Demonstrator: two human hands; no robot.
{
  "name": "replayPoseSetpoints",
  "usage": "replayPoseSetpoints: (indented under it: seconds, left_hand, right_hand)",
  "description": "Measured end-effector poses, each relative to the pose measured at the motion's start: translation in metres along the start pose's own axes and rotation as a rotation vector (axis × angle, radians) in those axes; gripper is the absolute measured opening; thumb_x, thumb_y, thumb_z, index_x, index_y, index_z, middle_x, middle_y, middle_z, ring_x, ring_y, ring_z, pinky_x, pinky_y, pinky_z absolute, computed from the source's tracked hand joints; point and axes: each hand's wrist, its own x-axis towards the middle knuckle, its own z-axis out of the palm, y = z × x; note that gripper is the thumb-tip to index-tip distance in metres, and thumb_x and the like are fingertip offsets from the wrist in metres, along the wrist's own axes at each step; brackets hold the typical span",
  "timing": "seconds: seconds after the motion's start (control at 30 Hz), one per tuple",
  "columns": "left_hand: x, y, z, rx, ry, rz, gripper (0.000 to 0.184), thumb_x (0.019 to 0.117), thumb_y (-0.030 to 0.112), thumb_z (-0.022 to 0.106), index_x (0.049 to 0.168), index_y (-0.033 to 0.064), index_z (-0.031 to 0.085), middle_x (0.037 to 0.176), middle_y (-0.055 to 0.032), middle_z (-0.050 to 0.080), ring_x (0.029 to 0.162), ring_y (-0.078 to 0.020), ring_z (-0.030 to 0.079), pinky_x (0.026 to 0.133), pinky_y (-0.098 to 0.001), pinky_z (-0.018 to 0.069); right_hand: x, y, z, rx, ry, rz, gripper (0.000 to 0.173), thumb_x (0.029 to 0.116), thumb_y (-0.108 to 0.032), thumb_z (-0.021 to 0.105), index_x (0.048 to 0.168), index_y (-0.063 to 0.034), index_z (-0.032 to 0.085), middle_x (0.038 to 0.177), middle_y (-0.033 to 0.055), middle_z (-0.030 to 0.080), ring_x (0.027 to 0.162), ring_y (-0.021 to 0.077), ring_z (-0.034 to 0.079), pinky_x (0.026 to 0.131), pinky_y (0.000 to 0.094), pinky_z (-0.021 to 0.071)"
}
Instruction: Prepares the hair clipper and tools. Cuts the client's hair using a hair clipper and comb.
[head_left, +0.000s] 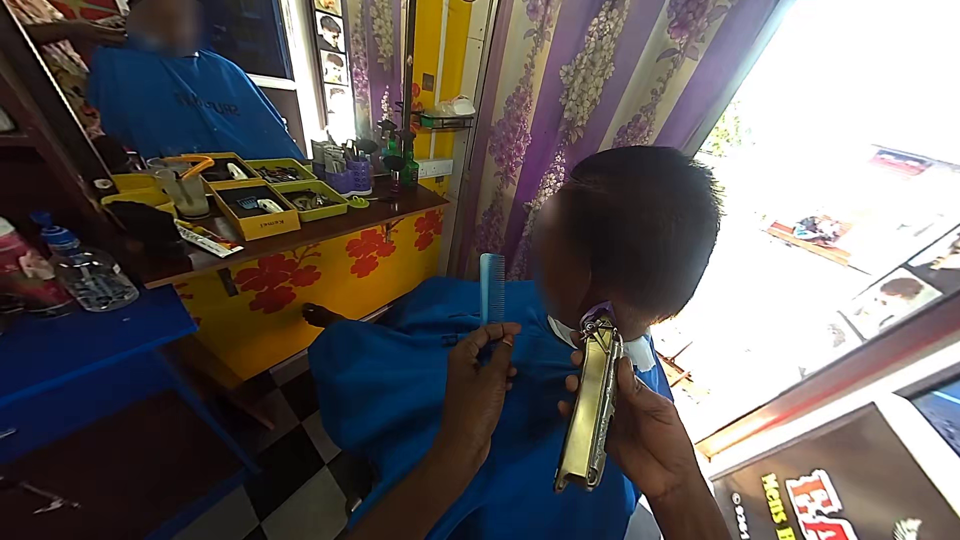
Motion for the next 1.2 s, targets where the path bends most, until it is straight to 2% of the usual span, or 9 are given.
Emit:
replayPoseSetpoints:
  seconds: [0.5, 0.67, 0.83, 0.87, 0.93, 1.0, 1.07, 1.13, 1.2]
  left_hand:
    - [-0.005, 0.003, 0.006, 0.017, 0.023, 0.012, 0.015, 0.1026, 0.008, 0.061, 0.109, 0.0046, 0.073, 0.094, -0.01, 0.068, 0.069, -0.0167, 0.063, 0.059, -0.0236, 0.0536]
    - [-0.008, 0.005, 0.009, 0.015, 0.028, 0.012, 0.015, 0.1026, 0.007, 0.061, 0.109, 0.0044, 0.073, 0.095, -0.0103, 0.068, 0.069, -0.0166, 0.063, 0.058, -0.0235, 0.0533]
    - [-0.01, 0.005, 0.008, -0.008, 0.033, 0.024, 0.014, 0.1021, 0.007, 0.061, 0.108, 0.004, 0.074, 0.094, -0.0104, 0.068, 0.068, -0.0168, 0.063, 0.059, -0.0236, 0.0537]
    - [-0.01, 0.005, 0.008, -0.01, 0.036, 0.023, 0.014, 0.1021, 0.008, 0.061, 0.108, 0.0039, 0.074, 0.094, -0.0104, 0.068, 0.068, -0.0168, 0.063, 0.058, -0.0236, 0.0538]
    - [-0.01, 0.004, 0.007, -0.01, 0.045, 0.021, 0.014, 0.1021, 0.007, 0.061, 0.108, 0.0034, 0.073, 0.093, -0.0106, 0.068, 0.068, -0.0168, 0.063, 0.058, -0.0236, 0.0537]
    - [-0.011, 0.005, 0.007, -0.006, 0.052, 0.02, 0.014, 0.1021, 0.007, 0.061, 0.109, 0.0037, 0.073, 0.093, -0.0107, 0.068, 0.069, -0.0173, 0.063, 0.059, -0.0238, 0.0538]
    - [-0.011, 0.005, 0.008, -0.009, 0.051, 0.018, 0.014, 0.1017, 0.007, 0.062, 0.108, 0.0036, 0.074, 0.094, -0.0112, 0.068, 0.069, -0.018, 0.064, 0.059, -0.0242, 0.0542]
    - [-0.011, 0.004, 0.008, -0.009, 0.051, 0.015, 0.014, 0.1015, 0.007, 0.062, 0.108, 0.0039, 0.074, 0.093, -0.0112, 0.068, 0.069, -0.0178, 0.064, 0.059, -0.0239, 0.054]
    - [-0.012, 0.004, 0.009, -0.008, 0.051, 0.013, 0.014, 0.1015, 0.007, 0.062, 0.108, 0.0039, 0.074, 0.093, -0.011, 0.068, 0.069, -0.0178, 0.064, 0.059, -0.0241, 0.0539]
  right_hand:
    - [-0.008, -0.007, -0.017, 0.097, -0.062, -0.094, 0.039, 0.0964, -0.029, 0.068, 0.128, -0.0062, 0.067, 0.122, 0.0179, 0.067, 0.107, 0.0315, 0.07, 0.094, 0.0521, 0.0571]
    - [-0.007, -0.009, -0.023, 0.172, -0.135, -0.129, 0.045, 0.096, -0.029, 0.068, 0.133, -0.0047, 0.062, 0.123, 0.017, 0.066, 0.107, 0.0307, 0.069, 0.095, 0.0503, 0.0566]
    - [-0.012, -0.003, -0.027, 0.289, -0.312, -0.284, 0.045, 0.0965, -0.032, 0.067, 0.133, -0.0065, 0.062, 0.123, 0.0141, 0.066, 0.115, 0.0305, 0.065, 0.102, 0.0475, 0.0527]
    - [-0.017, -0.005, -0.027, 0.215, -0.291, -0.284, 0.046, 0.0972, -0.033, 0.066, 0.135, -0.0071, 0.061, 0.125, 0.0142, 0.066, 0.115, 0.0305, 0.066, 0.102, 0.0482, 0.0529]
    - [-0.031, -0.017, -0.025, -0.137, -0.122, -0.231, 0.044, 0.0982, -0.033, 0.065, 0.135, -0.0093, 0.062, 0.127, 0.0164, 0.067, 0.109, 0.0319, 0.069, 0.094, 0.0506, 0.0575]
    - [-0.039, -0.031, -0.013, -0.578, 0.099, -0.129, 0.047, 0.095, -0.032, 0.072, 0.13, -0.0039, 0.057, 0.119, 0.0211, 0.069, 0.097, 0.0343, 0.073, 0.082, 0.0494, 0.0629]
    - [-0.038, -0.038, 0.001, -0.904, 0.287, -0.051, 0.056, 0.0919, -0.038, 0.072, 0.129, 0.0009, 0.055, 0.112, 0.0197, 0.071, 0.09, 0.0329, 0.074, 0.075, 0.0453, 0.0649]
    - [-0.031, -0.044, 0.006, -1.041, 0.405, 0.009, 0.052, 0.092, -0.038, 0.068, 0.126, 0.0007, 0.059, 0.107, 0.0179, 0.072, 0.087, 0.0317, 0.075, 0.072, 0.044, 0.0652]
    - [-0.027, -0.051, 0.003, -1.068, 0.433, 0.069, 0.048, 0.0937, -0.038, 0.066, 0.122, -0.0002, 0.06, 0.103, 0.0169, 0.072, 0.084, 0.03, 0.074, 0.071, 0.0435, 0.0648]
